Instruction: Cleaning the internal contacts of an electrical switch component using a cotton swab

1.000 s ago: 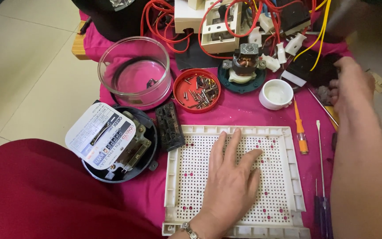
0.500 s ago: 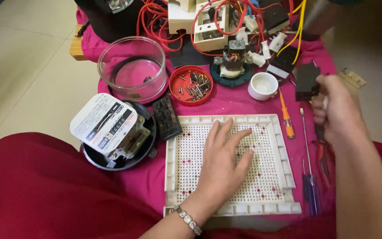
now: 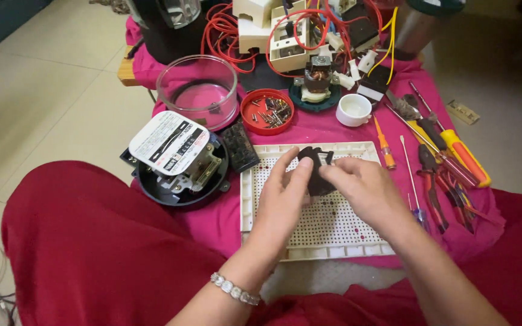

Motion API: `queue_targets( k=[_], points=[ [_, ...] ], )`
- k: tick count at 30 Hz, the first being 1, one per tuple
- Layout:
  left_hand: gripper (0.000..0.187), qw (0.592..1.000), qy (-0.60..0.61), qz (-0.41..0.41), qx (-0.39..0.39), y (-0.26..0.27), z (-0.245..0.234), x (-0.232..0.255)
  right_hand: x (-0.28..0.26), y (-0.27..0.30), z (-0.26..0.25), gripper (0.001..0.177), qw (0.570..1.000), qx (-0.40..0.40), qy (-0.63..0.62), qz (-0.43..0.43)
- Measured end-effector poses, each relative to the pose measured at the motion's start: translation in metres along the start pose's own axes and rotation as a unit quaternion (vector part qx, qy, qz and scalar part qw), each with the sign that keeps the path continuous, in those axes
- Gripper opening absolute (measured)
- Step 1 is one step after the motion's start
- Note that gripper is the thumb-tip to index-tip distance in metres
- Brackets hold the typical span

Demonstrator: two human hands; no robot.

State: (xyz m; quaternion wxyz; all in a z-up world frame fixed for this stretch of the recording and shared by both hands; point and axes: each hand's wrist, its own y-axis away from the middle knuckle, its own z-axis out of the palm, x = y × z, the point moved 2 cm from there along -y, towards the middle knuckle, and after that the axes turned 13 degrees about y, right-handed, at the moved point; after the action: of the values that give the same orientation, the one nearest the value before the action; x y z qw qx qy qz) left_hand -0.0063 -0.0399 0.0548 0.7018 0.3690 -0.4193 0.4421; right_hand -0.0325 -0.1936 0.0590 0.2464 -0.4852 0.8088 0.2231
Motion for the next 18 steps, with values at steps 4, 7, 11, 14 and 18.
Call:
queue_targets(
  k=[4,7,11,14,18],
  points=[
    [0.080,0.990,0.133,-0.044,0.000,-0.004,-0.017,-0.012,-0.014,0.007,0.008,0.064,0.995,-0.027,0.093,0.012],
    [0.076,0.980,0.182,-0.073,0.008,-0.007,-0.027,-0.019,-0.015,0.009,0.013,0.064,0.994,-0.054,0.095,0.012],
    [0.074,0.955,0.283,-0.083,-0.002,-0.014,-0.036,-0.024,0.008,0.007,0.013,0.061,0.994,-0.031,-0.096,0.049],
    [0.077,0.948,0.308,-0.086,0.003,-0.023,-0.041,-0.030,0.023,0.004,0.007,0.053,0.981,-0.020,-0.184,0.064],
    [0.054,0.940,0.324,-0.105,-0.010,-0.027,-0.038,-0.032,0.019,0.008,0.008,0.036,0.970,-0.017,-0.237,0.051]
  ],
)
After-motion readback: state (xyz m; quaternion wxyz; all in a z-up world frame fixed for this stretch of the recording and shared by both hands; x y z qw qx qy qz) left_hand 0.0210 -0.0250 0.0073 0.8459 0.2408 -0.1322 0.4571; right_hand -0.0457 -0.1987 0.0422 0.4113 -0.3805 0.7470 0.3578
